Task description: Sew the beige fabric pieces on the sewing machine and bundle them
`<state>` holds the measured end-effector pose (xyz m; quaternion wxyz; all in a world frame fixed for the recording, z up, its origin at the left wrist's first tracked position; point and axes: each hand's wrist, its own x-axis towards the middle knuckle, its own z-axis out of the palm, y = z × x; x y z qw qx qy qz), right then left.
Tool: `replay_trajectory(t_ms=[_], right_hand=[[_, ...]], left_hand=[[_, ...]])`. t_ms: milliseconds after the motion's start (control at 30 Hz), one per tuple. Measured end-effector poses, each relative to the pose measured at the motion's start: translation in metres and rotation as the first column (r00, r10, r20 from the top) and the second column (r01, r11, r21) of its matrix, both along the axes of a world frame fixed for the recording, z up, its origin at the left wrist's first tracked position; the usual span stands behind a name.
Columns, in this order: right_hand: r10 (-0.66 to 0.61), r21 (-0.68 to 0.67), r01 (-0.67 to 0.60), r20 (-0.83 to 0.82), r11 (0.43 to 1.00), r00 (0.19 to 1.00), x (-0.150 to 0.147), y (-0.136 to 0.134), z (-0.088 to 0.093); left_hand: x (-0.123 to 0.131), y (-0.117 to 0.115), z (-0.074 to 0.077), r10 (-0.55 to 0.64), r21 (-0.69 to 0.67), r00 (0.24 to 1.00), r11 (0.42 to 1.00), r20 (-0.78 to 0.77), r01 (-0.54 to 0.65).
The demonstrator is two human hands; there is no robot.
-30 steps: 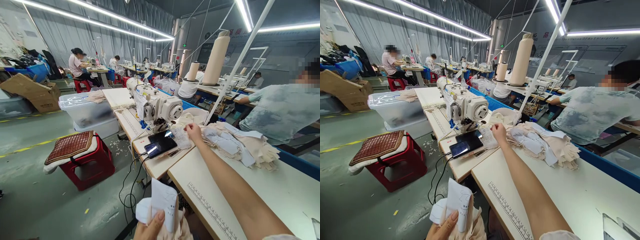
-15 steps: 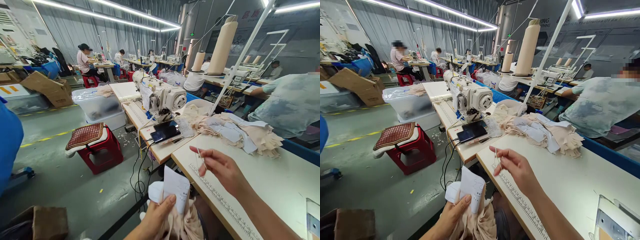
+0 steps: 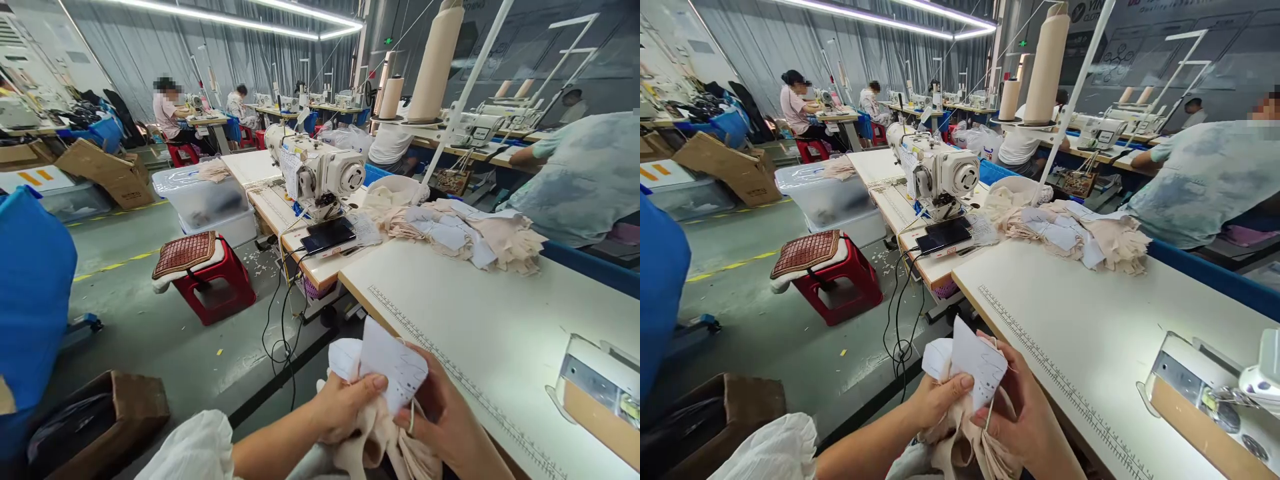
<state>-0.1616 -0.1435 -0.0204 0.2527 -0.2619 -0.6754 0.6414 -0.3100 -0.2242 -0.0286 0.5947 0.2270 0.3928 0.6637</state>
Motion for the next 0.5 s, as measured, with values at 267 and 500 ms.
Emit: replay_trajectory(t_ms=[267,500], right_hand=[[-0.116,0.169,0.119,-0.028,0.978,0.993,0.033,-0.002,0.004],[0.081,0.595,-0.138,0.122,0.792,0.989,0.020,0.011,0.001]], left_hand=[[-0.005,-0.006,0.002,-0.147,0.031,0.938,0.986,-0.313,0.164],[-0.008,0.008,-0.027,0.002,0.056,0.527,0.995,-0.850,0.086]])
